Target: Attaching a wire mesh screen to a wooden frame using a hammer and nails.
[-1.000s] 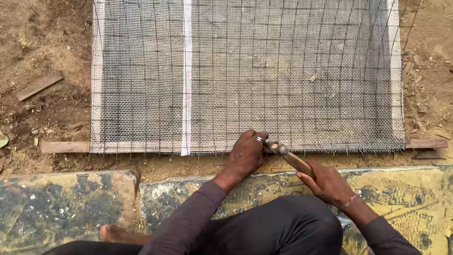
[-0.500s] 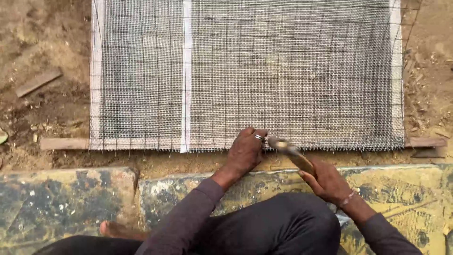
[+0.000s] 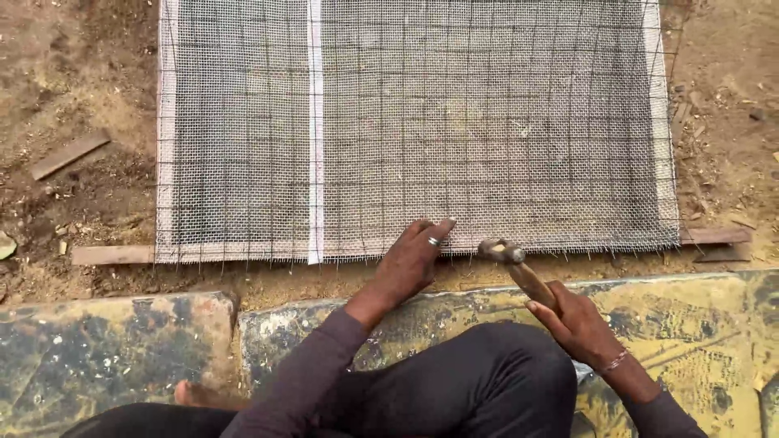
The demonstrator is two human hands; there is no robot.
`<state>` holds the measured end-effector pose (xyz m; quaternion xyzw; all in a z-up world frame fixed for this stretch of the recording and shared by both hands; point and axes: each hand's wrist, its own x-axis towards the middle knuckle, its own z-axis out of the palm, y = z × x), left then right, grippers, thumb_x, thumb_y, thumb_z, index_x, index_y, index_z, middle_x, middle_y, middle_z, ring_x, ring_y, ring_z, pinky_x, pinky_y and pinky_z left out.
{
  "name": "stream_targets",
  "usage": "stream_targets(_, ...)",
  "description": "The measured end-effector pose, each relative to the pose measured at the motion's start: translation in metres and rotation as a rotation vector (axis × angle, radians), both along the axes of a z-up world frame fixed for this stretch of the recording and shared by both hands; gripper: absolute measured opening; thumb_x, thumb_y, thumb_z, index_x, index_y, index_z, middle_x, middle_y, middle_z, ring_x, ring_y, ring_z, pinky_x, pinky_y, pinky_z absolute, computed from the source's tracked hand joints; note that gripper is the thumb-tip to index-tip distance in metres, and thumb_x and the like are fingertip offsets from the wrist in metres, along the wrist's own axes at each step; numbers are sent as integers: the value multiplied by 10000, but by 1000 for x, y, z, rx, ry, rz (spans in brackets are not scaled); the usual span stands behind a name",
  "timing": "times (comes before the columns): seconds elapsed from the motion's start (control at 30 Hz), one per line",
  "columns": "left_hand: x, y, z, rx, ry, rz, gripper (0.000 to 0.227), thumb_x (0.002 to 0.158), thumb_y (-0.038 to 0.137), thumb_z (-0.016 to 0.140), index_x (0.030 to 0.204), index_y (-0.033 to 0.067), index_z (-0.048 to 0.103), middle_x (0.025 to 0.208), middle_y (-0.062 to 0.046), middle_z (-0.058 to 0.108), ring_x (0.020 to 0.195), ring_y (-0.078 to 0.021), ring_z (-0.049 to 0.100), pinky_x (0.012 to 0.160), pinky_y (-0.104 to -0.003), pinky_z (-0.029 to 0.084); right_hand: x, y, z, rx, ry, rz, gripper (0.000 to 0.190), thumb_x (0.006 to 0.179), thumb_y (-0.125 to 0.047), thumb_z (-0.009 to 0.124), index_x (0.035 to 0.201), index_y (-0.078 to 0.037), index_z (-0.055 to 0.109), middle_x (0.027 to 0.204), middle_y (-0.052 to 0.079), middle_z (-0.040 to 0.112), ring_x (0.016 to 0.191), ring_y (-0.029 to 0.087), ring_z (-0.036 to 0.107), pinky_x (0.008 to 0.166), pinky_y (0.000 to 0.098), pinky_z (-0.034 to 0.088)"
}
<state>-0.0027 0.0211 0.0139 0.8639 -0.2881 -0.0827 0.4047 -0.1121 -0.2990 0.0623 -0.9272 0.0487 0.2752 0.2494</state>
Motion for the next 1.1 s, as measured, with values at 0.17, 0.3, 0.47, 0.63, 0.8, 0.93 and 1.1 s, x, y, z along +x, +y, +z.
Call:
stream_targets(0.17,7,14,7,235,-15,27,462,871,-7,590,1328,59,582,1404,-201,559,1362,-367,480,1177,-486,373,-12,-4,2,39,-104,-11,410,934,-463,574,1023,-63,590,598,129,613,521,291,599,555,463,478)
stream_targets(0.3,18,22,37,214,73,-47,630,686,152,771,1271,-6,597,1470,-215,506,1379,-404,430,1125,-520,320,-11,0,7,94,-141,-24,416,936,-463,562,1025,-57,585,568,113,571,490,279,571,528,456,465)
stream_targets(0.47,20,27,-4,335,-39,-13,338,898,55,704,1235,40,675,1427,-135,585,1344,-286,510,1172,-477,379,-9,3,10,74,-136,-38,448,935,-489,569,1019,-50,600,570,126,584,484,284,579,524,457,469)
stream_targets(0.63,30,30,10,359,73,-30,260,870,212,777,1098,95,736,1416,-70,589,1309,-234,519,1149,-446,390,-7,7,15,97,-156,-42,492,920,-501,566,1079,-37,605,556,138,613,477,281,606,511,457,469)
stream_targets(0.8,43,31,18,401,152,-118,228,800,298,830,937,126,770,1377,-55,586,1303,-233,477,1163,-501,347,-7,5,12,61,-96,-54,500,914,-516,572,1055,-38,614,563,147,609,479,298,604,515,468,478)
stream_targets(0.93,51,31,12,413,143,-165,154,833,269,813,901,137,772,1368,-44,590,1272,-227,495,1163,-489,367,-7,6,15,73,-112,-41,494,916,-509,581,1044,-32,607,566,153,601,487,300,607,522,471,474)
stream_targets(1.1,54,30,27,510,159,-243,240,853,355,781,919,126,751,1343,-57,573,1255,-234,484,1150,-475,392,-4,8,18,40,-97,-9,474,910,-489,595,1073,-44,603,575,157,617,501,316,616,537,478,474)
